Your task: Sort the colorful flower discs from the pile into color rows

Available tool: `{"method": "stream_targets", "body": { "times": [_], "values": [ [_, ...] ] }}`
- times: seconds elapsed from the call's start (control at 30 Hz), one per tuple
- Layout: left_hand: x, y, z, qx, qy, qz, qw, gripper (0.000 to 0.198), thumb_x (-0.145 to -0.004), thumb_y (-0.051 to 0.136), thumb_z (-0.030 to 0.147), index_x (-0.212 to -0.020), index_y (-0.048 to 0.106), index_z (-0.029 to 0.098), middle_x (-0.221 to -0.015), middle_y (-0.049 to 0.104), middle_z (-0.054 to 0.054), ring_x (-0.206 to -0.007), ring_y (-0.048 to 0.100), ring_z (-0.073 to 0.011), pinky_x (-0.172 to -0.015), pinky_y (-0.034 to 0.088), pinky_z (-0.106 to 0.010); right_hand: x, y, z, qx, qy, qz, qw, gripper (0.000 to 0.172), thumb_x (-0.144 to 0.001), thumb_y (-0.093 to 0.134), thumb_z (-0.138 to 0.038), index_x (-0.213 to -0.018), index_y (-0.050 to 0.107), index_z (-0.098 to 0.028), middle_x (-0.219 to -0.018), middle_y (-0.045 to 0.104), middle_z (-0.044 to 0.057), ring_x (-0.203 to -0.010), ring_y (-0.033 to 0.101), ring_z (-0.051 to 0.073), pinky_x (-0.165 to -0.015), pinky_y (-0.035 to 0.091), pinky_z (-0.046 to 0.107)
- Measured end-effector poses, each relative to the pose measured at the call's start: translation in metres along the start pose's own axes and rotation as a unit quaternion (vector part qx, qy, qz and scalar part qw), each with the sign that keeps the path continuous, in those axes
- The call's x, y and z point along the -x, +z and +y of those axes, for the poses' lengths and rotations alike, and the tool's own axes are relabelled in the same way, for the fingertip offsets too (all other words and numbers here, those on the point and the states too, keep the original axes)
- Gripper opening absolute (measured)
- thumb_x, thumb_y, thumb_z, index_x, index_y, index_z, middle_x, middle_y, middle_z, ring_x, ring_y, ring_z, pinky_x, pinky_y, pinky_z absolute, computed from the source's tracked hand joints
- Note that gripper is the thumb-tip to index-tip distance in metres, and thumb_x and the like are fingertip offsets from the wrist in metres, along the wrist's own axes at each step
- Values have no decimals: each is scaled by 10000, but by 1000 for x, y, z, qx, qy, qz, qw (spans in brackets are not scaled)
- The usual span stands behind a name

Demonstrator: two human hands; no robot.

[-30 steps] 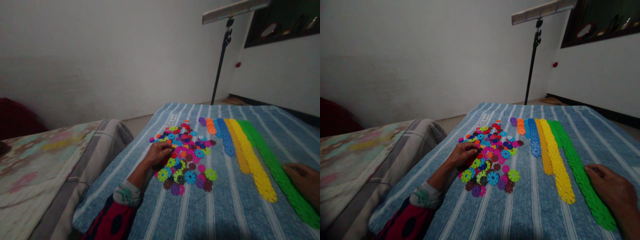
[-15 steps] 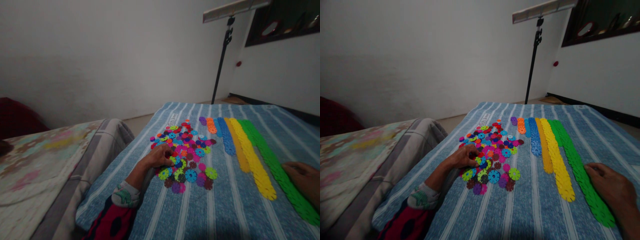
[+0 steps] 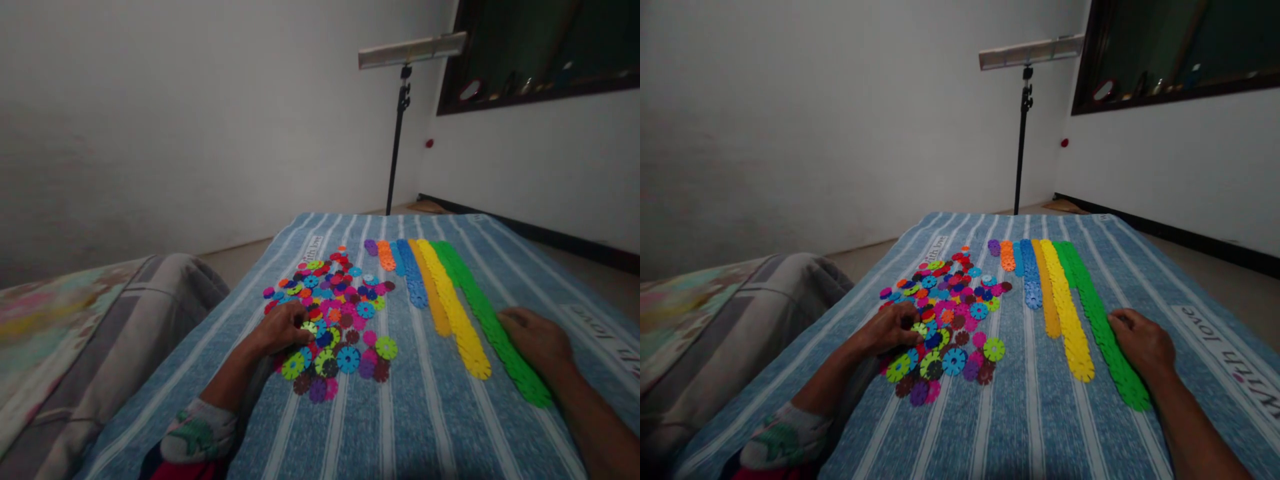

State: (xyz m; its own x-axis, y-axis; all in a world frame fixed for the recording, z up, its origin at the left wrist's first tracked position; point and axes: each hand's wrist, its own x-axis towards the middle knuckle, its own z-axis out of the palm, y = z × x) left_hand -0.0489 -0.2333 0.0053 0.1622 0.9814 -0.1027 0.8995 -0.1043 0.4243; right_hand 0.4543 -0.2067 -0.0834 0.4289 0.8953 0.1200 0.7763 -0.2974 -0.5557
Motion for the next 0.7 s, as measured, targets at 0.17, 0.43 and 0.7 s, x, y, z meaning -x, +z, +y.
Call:
{"method": "stream_targets", "body": {
  "times": [0.17,0.43,0.7],
  "values": [
    [-1,-1,1,73,28,21,997,259,-621,689,381,-617,527,179,-673,521,23,-645,477,-134,-599,362,-252,1,1,-4,-4,-18,14,1000,459,-709,418,-566,-854,729,-261,-837,734,47,-800,657,263,-673,466,356],
    [0,5,4,234,37,25,971,334,-719,646,469,-621,555,164,-578,513,15,-564,449,-110,-541,371,-230,-2,6,3,-2,-43,45,998,409,-741,450,-537,-831,740,-264,-776,730,37,-741,651,245,-636,454,338],
    [2,12,14,238,13,91,967,308,-742,613,457,-629,541,180,-557,508,41,-534,457,-101,-514,370,-214,-2,4,5,28,-19,14,999,444,-751,444,-558,-893,744,-263,-818,733,51,-741,648,268,-613,455,359]
  ]
}}
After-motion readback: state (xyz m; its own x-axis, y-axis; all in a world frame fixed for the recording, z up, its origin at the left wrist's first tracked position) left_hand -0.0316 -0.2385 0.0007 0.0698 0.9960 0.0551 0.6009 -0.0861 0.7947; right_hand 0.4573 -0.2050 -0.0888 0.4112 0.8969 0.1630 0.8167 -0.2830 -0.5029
